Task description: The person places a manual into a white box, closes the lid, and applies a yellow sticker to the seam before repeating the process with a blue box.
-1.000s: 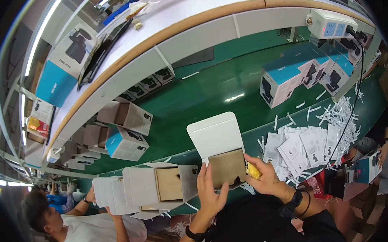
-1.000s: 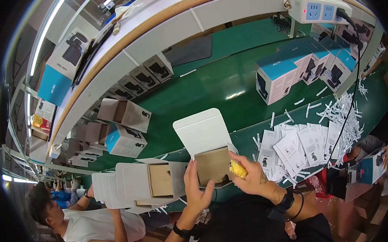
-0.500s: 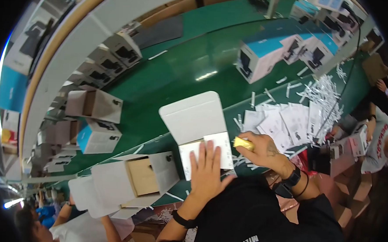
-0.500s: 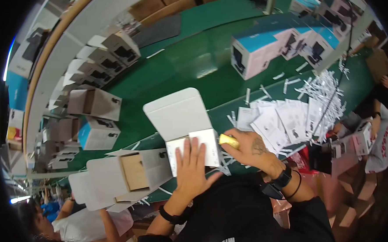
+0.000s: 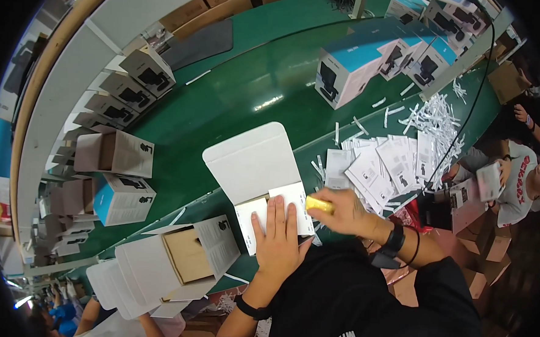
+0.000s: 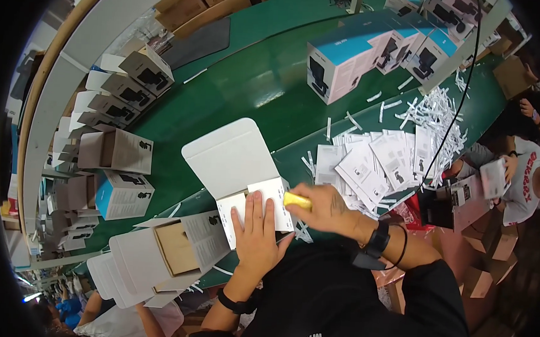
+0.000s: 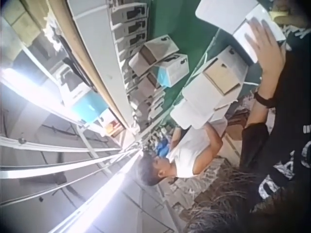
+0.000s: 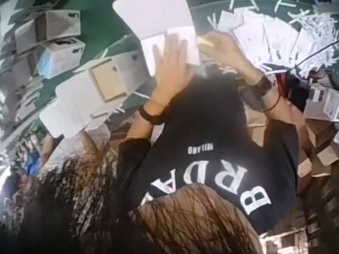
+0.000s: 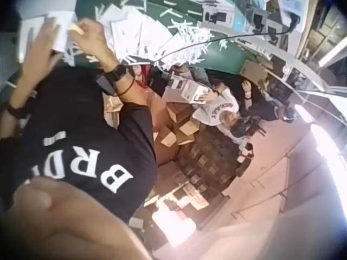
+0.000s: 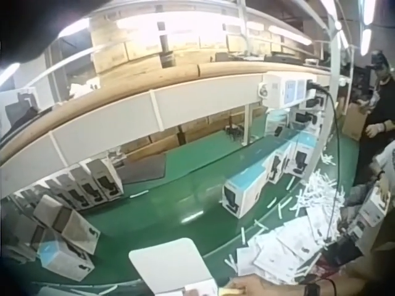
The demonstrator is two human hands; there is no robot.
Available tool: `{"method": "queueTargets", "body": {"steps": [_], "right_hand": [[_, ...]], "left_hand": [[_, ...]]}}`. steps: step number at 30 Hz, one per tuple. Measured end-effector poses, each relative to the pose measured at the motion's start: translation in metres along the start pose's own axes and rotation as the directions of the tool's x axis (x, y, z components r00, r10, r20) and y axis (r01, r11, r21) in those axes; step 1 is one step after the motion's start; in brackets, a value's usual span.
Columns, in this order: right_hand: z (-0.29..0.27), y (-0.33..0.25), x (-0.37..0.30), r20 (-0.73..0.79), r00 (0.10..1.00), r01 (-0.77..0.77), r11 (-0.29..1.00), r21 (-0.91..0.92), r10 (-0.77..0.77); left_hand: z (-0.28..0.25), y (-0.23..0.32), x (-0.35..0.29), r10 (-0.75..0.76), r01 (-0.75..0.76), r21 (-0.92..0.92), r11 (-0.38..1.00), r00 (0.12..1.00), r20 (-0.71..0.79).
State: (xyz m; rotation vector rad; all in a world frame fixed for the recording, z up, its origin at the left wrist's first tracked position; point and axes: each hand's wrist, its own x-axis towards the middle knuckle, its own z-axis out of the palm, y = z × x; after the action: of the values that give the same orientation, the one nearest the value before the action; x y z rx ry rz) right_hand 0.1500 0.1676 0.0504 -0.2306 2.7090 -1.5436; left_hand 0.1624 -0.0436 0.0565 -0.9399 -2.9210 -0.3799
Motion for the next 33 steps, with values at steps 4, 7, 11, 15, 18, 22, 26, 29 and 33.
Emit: {"method": "queueTargets", "body": {"steps": [4, 7, 11, 15, 18, 22, 26, 29, 33], "right_hand": [[-0.004, -0.011, -0.008, 0.08, 0.922, 0.382, 0.852, -0.359, -0.379], [0.014, -0.01, -0.003, -0.047, 0.924, 0.361, 0.906, -0.219, -0.38], [0.01, -0.01, -0.01, 0.123, 0.99, 0.048, 0.984, 0.174, -0.071], [-0.061, -0.015, -0.018, 0.85, 0.526, -0.475, 0.835, 0.277, 0.017], [-0.076, -0.034, -0.022, 0.802, 0.595, -0.043, 0.999, -0.032, 0.051], [-0.041, -0.078, 0.021, 0.493, 0.869, -0.069, 0.997, 0.044, 0.039], [0.046, -0.086, 0.048, 0.345, 0.906, 0.328, 0.922, -0.206, -0.245], [0.074, -0.089, 0.057, 0.305, 0.923, 0.335, 0.877, -0.344, -0.234], [0.084, -0.093, 0.064, 0.365, 0.929, 0.204, 0.898, -0.39, -0.053]], "left_hand": [[0.002, 0.003, -0.009, 0.0, 0.0, -0.016, 1.0, 1.0, -0.002], [0.007, 0.002, -0.011, 0.0, -0.001, -0.043, 0.999, 1.0, -0.024], [0.004, -0.004, -0.011, 0.011, -0.015, -0.059, 0.998, 0.997, -0.07], [0.008, -0.012, -0.018, 0.03, -0.049, -0.115, 0.992, 0.986, -0.166], [0.015, -0.023, -0.027, 0.107, -0.133, -0.076, 0.988, 0.955, -0.277], [0.033, -0.026, -0.029, 0.194, -0.22, -0.015, 0.975, 0.887, -0.419], [0.037, -0.03, -0.034, 0.236, -0.294, -0.033, 0.955, 0.823, -0.517], [0.037, -0.032, -0.036, 0.212, -0.291, -0.054, 0.955, 0.8, -0.561], [0.034, -0.033, -0.037, 0.204, -0.298, -0.069, 0.952, 0.787, -0.581]]}}
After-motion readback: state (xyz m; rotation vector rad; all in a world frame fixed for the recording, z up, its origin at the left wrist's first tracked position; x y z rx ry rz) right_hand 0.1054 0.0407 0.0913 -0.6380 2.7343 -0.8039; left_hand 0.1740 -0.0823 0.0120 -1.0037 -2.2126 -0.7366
